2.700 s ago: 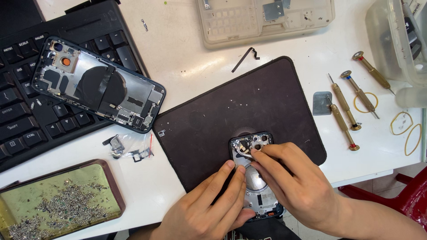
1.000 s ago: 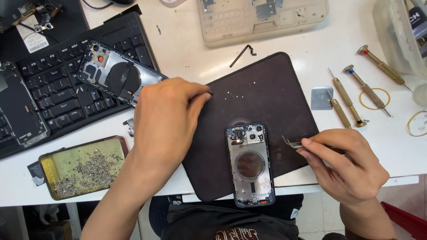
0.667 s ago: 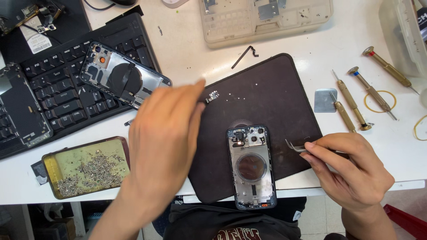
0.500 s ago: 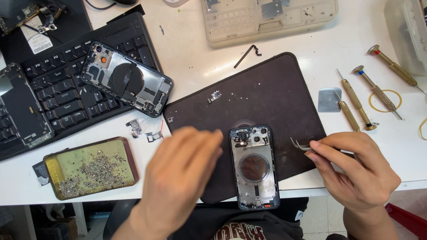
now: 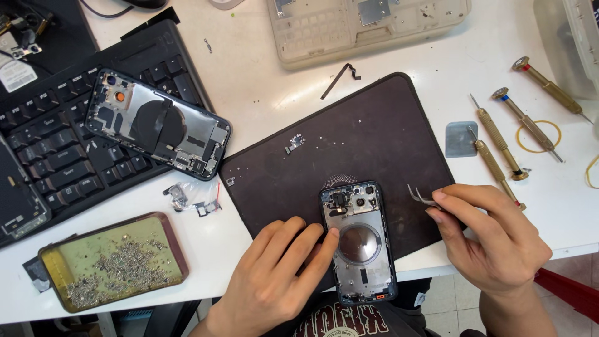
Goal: The person disassembles a smartphone, removes internal components using tweezers and a screwdriver, and reassembles the device. They handle the phone body, screws, and small internal parts, placing them on a work mat and occasionally comparing with another phone.
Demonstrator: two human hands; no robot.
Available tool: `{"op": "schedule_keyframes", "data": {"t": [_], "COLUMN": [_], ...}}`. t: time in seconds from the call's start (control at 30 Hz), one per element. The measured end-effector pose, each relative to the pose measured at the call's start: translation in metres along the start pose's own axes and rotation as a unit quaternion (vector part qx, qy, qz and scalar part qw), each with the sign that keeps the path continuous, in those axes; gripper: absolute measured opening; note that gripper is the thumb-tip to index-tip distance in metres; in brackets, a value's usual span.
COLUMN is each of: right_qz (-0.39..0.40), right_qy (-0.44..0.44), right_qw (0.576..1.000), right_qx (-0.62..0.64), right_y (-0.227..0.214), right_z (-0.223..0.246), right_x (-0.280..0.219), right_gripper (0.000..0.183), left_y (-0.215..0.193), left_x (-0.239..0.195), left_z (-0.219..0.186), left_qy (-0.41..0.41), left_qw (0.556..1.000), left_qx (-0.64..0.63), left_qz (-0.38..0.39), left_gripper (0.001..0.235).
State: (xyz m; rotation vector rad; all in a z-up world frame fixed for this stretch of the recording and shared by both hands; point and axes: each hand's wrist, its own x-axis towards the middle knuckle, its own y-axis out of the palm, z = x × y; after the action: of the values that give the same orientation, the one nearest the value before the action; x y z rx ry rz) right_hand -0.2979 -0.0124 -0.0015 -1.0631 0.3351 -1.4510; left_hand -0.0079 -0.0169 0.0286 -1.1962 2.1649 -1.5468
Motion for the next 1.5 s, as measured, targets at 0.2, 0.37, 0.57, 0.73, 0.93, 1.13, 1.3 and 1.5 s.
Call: {"op": "schedule_keyframes", "data": {"t": [0.2, 0.37, 0.57, 0.73, 0.93, 1.13, 1.3, 1.5], "right_qz": [0.020, 0.033, 0.051, 0.057, 0.069, 0.047, 0.135, 0.154], "right_qy": [0.018, 0.045, 0.062, 0.065, 0.067, 0.082, 0.203, 0.137], "right_qw": [0.999, 0.998, 0.996, 0.995, 0.994, 0.995, 0.969, 0.969], "right_qx": [-0.032, -0.036, -0.039, -0.049, -0.056, 0.027, 0.037, -0.140], "right_y": [0.002, 0.002, 0.003, 0.002, 0.001, -0.001, -0.002, 0.036], "right_z": [0.002, 0.002, -0.003, -0.004, -0.005, -0.008, 0.036, 0.089], "right_x": [0.004, 0.001, -0.005, -0.003, -0.002, -0.011, -0.044, -0.066], "right_gripper": [0.023, 0.023, 0.024, 0.026, 0.025, 0.028, 0.085, 0.137], "left_y": [0.007, 0.004, 0.008, 0.011, 0.021, 0.023, 0.010, 0.004], "left_x": [0.003, 0.002, 0.002, 0.000, -0.003, -0.002, 0.000, 0.004], "left_z": [0.006, 0.009, 0.011, 0.012, 0.011, 0.011, 0.012, 0.010], "left_qy": [-0.011, -0.034, -0.048, -0.055, -0.064, -0.066, -0.050, -0.050], "left_qw": [1.000, 0.997, 0.995, 0.994, 0.994, 0.994, 0.995, 0.993], "left_qx": [-0.016, -0.063, -0.078, -0.088, -0.081, -0.080, -0.083, -0.078], "left_qz": [0.003, 0.022, 0.035, 0.040, 0.037, 0.044, 0.019, -0.069], "left_gripper": [0.034, 0.039, 0.037, 0.036, 0.032, 0.033, 0.038, 0.036]}}
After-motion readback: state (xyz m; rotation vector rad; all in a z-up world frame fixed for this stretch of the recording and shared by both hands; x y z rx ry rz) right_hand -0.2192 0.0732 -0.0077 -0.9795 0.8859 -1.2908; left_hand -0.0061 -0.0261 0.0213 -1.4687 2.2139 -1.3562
